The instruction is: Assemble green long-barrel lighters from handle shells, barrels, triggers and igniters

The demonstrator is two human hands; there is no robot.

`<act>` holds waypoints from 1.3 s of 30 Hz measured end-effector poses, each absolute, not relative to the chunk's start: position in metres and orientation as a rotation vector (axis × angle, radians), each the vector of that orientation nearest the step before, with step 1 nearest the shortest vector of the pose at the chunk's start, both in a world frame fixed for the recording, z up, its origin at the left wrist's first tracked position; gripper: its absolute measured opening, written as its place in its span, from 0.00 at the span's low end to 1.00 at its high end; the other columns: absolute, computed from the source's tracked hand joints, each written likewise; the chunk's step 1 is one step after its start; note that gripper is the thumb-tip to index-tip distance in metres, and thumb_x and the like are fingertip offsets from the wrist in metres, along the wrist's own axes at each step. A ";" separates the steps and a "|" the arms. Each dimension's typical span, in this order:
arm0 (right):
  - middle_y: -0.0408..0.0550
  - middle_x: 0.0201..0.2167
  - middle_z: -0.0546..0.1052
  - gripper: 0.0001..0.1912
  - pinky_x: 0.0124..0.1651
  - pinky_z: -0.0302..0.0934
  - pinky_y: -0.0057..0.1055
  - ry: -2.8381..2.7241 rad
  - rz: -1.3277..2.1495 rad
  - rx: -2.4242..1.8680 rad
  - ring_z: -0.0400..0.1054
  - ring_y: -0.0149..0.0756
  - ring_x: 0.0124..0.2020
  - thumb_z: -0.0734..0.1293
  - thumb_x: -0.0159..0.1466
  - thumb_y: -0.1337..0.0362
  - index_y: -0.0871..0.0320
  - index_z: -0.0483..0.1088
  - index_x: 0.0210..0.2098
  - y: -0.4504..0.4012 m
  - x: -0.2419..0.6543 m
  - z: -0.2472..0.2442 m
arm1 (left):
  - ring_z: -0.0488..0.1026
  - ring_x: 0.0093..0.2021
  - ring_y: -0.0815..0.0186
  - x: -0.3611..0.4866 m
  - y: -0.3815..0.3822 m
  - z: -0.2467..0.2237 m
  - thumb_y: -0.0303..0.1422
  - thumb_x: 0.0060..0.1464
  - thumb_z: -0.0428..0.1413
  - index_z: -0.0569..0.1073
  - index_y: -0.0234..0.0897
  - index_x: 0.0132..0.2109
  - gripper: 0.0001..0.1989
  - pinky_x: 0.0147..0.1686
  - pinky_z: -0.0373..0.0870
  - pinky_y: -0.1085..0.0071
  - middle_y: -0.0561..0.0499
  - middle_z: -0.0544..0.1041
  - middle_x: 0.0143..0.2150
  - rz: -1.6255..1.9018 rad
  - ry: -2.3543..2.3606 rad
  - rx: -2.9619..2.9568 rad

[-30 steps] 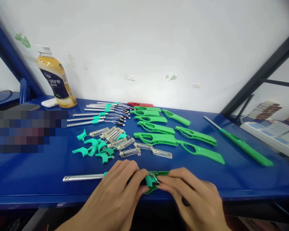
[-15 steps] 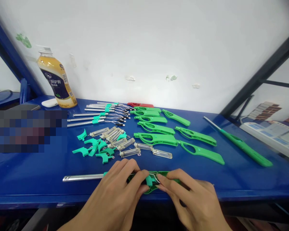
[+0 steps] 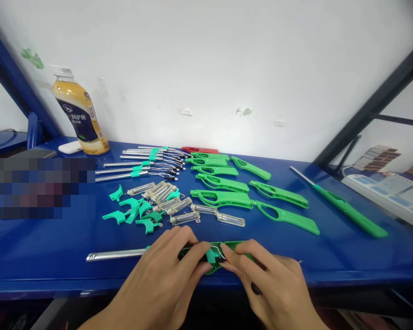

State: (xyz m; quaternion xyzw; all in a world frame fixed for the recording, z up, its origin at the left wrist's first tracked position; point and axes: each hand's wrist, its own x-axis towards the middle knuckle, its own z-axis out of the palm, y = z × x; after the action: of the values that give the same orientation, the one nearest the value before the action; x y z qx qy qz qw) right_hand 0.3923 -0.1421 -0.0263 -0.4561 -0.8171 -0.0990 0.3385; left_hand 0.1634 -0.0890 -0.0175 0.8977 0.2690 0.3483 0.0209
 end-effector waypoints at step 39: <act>0.43 0.41 0.82 0.18 0.25 0.57 0.35 -2.548 -0.384 -1.189 0.75 0.33 0.24 0.55 0.79 0.74 0.54 0.75 0.52 -0.122 0.400 0.007 | 0.79 0.54 0.66 0.120 -0.083 -0.007 0.26 0.75 0.50 0.76 0.46 0.59 0.14 0.54 0.76 0.72 0.54 0.82 0.53 1.139 0.966 2.776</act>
State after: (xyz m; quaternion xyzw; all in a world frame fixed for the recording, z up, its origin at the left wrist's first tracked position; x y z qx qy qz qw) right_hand 0.4004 -0.1221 0.0070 -0.4143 -0.8874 -0.1337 0.1514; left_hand 0.1197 -0.0826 -0.0075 0.8806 0.3065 0.3614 -0.0052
